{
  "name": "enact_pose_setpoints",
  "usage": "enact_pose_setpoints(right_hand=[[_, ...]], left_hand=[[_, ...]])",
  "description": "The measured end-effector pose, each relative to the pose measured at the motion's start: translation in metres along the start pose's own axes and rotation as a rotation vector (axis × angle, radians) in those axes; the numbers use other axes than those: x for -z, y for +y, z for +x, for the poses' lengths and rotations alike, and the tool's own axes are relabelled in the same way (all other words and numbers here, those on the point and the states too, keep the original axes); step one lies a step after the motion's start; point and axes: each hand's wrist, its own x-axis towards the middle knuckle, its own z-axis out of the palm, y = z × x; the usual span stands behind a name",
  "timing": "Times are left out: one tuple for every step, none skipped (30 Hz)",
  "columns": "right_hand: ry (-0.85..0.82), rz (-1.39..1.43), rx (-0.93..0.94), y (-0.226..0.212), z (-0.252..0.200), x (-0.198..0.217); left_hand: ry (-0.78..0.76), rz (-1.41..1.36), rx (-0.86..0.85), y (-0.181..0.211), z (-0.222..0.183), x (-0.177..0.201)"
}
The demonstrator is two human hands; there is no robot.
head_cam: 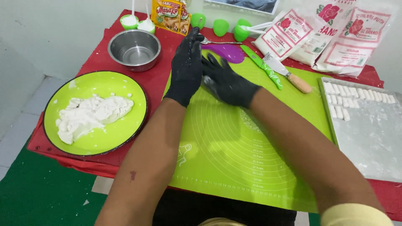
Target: Cutting dough into small pieces and rolling them into cylinders before placing them on a tray.
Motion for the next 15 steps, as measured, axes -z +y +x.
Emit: enact_pose_setpoints(right_hand=[[0.098,0.027,0.049,0.012,0.011,-0.005],[0.198,0.054,0.097,0.024,0.022,-0.009],[0.199,0.053,0.096,0.017,0.023,0.0],[0.237,0.127,0.054,0.008,0.025,0.009],[0.275,0.201,0.012,0.0,0.027,0.017],[0.272,0.201,0.012,-0.002,0.023,0.019],[0.279,0.163,0.006,-0.005,0.018,0.021],[0.285,0.123,-0.002,-0.006,0.012,0.024],[0.283,0.121,-0.005,-0.009,0.0,0.02],[0.196,0.061,-0.018,-0.012,-0.011,0.017],[0.11,0.0,-0.031,-0.014,-0.022,0.014],[0.108,-0.001,-0.031,-0.019,-0.037,0.011],[0.056,-0.078,-0.019,-0.023,-0.053,0.008],[0.006,-0.156,-0.009,-0.026,-0.069,0.006],[0.006,-0.158,-0.012,-0.034,-0.085,0.009]], left_hand=[[0.018,-0.024,0.011,-0.001,0.002,0.0],[0.035,-0.048,0.022,-0.002,0.005,0.0],[0.034,-0.049,0.02,-0.001,0.004,0.0],[0.061,-0.014,-0.012,0.001,0.004,0.003],[0.088,0.021,-0.044,0.002,0.003,0.005],[0.09,0.021,-0.042,0.003,0.002,0.006],[0.092,0.01,-0.062,0.003,0.002,0.006],[0.094,-0.004,-0.081,0.004,0.0,0.005],[0.094,-0.007,-0.079,0.002,0.001,0.004],[0.076,0.01,-0.089,0.002,0.003,0.003],[0.057,0.026,-0.1,0.001,0.004,0.002],[0.059,0.025,-0.098,0.002,0.002,0.002],[0.063,0.017,-0.119,0.002,0.001,0.002],[0.065,0.008,-0.141,0.003,0.0,0.0],[0.064,0.004,-0.141,0.001,0.0,-0.001]])
